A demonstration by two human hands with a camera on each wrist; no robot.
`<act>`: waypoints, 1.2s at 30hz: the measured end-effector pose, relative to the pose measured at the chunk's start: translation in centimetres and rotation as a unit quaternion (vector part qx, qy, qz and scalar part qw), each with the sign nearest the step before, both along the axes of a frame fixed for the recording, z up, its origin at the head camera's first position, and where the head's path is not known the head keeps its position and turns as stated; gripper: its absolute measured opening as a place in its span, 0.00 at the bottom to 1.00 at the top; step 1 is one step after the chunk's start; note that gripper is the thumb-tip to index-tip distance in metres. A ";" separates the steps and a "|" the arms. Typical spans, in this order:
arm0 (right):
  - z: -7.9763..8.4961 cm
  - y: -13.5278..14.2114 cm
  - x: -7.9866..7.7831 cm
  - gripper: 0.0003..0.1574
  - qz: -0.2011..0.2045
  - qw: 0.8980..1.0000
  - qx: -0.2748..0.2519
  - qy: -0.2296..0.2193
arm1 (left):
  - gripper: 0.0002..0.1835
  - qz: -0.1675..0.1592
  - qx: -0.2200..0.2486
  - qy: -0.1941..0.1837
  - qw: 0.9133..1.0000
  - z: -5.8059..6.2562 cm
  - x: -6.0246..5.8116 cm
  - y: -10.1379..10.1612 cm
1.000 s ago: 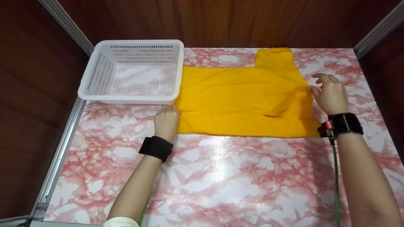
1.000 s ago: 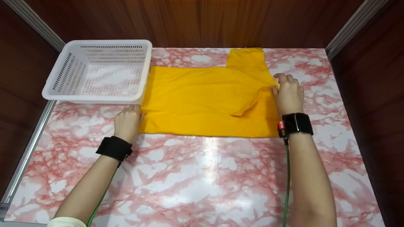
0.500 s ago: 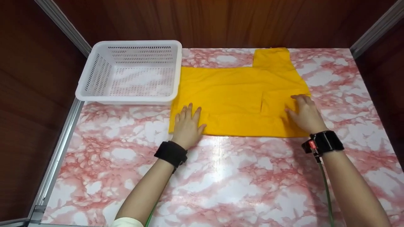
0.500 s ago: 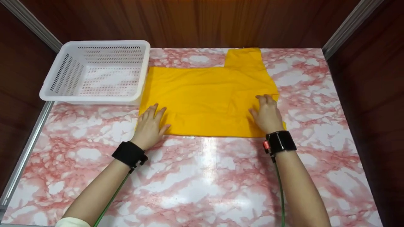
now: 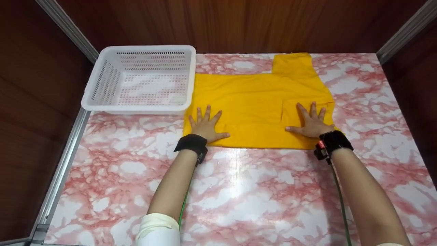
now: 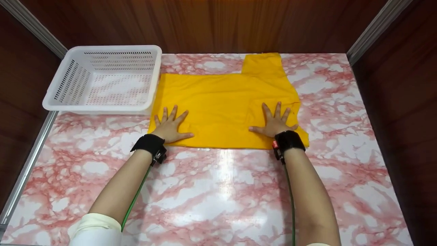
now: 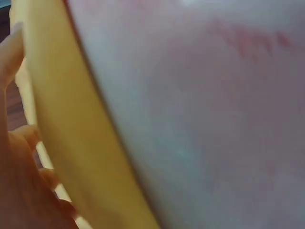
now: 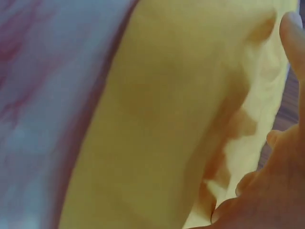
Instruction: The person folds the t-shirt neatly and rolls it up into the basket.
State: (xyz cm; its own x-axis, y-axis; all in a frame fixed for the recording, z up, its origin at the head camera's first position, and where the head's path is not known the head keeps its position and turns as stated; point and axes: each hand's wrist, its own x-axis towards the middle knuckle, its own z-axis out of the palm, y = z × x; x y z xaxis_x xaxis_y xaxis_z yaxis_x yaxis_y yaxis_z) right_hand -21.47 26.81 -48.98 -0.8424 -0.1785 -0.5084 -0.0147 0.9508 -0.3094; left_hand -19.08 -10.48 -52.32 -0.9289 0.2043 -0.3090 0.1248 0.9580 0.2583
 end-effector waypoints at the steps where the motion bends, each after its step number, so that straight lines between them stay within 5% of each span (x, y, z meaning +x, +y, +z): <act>1: -0.1 -0.2 -0.1 0.69 0.001 1.000 0.009 -0.007 | 0.52 0.000 -0.001 -0.005 1.000 -0.4 -0.1 -0.1; 8: -1.2 -0.6 -0.6 0.72 -0.007 0.998 0.055 -0.038 | 0.54 0.000 0.021 -0.010 1.000 -2.0 -0.6 -0.5; 24: -2.0 -0.4 0.7 0.68 -0.015 0.999 0.031 -0.011 | 0.54 0.009 0.023 -0.004 1.000 -1.0 1.1 -0.3; 36: -2.0 -0.1 2.8 0.67 -0.015 0.999 0.026 0.012 | 0.55 0.007 0.030 -0.005 1.000 -2.0 2.1 -0.2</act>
